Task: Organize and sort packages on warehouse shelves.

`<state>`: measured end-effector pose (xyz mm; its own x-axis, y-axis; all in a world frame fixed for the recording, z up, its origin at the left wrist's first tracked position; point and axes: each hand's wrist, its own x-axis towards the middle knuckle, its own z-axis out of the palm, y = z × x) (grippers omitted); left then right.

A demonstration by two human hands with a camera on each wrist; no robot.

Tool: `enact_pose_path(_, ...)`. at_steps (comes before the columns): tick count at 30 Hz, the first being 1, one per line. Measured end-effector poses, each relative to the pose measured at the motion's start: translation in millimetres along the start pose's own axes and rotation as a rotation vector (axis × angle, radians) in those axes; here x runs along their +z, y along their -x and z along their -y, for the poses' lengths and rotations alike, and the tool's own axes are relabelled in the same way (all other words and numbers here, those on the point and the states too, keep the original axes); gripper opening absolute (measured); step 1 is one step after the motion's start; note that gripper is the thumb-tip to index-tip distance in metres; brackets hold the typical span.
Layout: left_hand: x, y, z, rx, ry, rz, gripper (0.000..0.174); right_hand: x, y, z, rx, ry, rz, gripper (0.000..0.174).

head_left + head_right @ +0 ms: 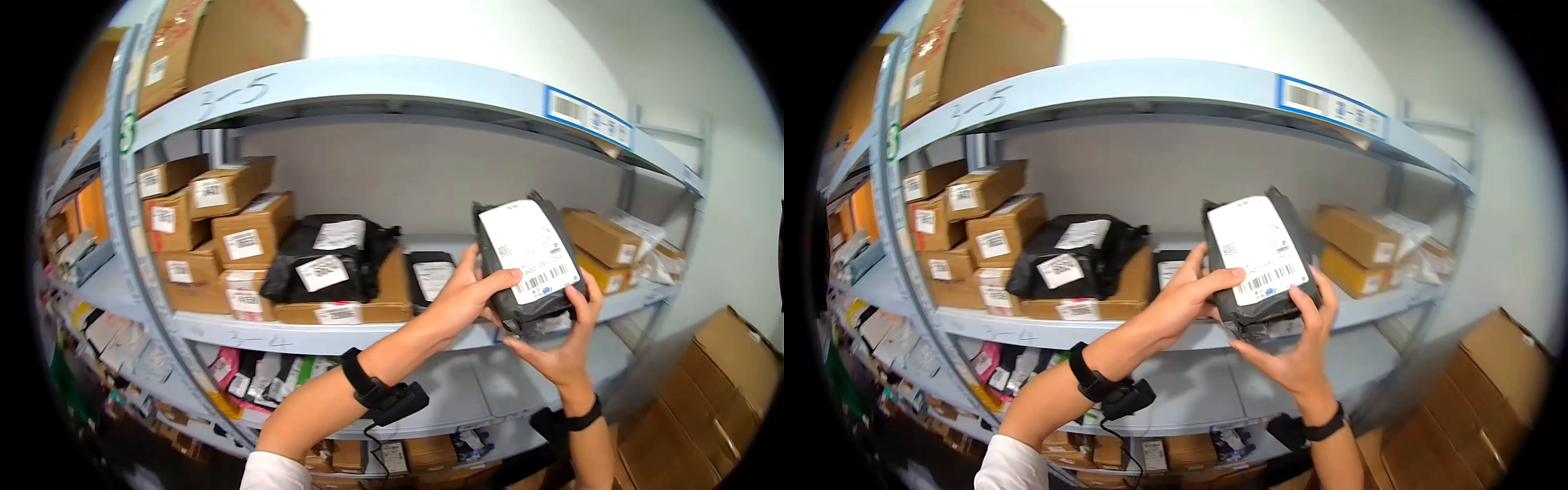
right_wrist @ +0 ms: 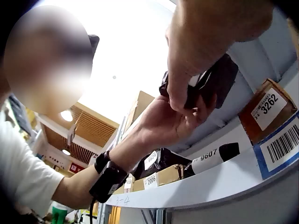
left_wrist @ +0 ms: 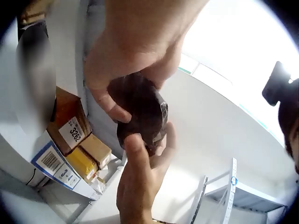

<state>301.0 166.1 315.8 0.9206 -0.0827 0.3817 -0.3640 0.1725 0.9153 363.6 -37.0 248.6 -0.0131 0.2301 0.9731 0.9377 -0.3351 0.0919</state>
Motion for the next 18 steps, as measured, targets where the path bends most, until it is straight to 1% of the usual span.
enact_pose_path(3, -18.6, 11.4, -7.5, 0.013, -0.044, -0.045, 0.097, 2.4, -5.1, -1.1, -0.104, 0.104, 0.04, 0.083)
enact_pose_path(4, -23.0, 17.9, -14.6, -0.002, -0.053, 0.0, 0.096, 3.2, -5.5, -3.0, -0.132, 0.103, 0.029, 0.078)
enact_pose_path(6, -27.5, 28.5, -23.6, 0.042, -0.049, -0.006, 0.094, 6.7, -14.8, 1.2, -0.196, 0.137, 0.008, 0.07)
enact_pose_path(9, -35.3, 43.2, -39.9, 0.059, -0.072, -0.014, 0.089, 16.0, -44.6, 14.9, -0.337, 0.072, -0.04, 0.07)
enact_pose_path(12, -49.2, 55.2, -60.8, 0.072, -0.158, 0.002, 0.083, 24.2, -69.3, 31.0, -0.36, 0.082, -0.02, 0.068)
enact_pose_path(13, -54.5, 61.0, -67.8, 0.066, -0.195, 0.001, 0.079, 28.1, -76.9, 35.2, -0.362, 0.071, -0.028, 0.068)
enact_pose_path(15, -71.8, 70.4, -77.4, 0.082, -0.269, -0.053, 0.075, 35.8, -91.7, 42.7, -0.372, -0.005, -0.027, 0.065)
enact_pose_path(17, -87.9, 87.2, -87.7, 0.348, -0.711, -0.266, 0.071, 45.6, -102.9, 45.9, -0.357, -0.057, -0.066, 0.062)
enact_pose_path(18, -97.3, 98.6, -98.9, 0.517, -0.999, -0.394, 0.063, 48.8, -107.8, 47.0, -0.36, -0.065, -0.087, 0.062)
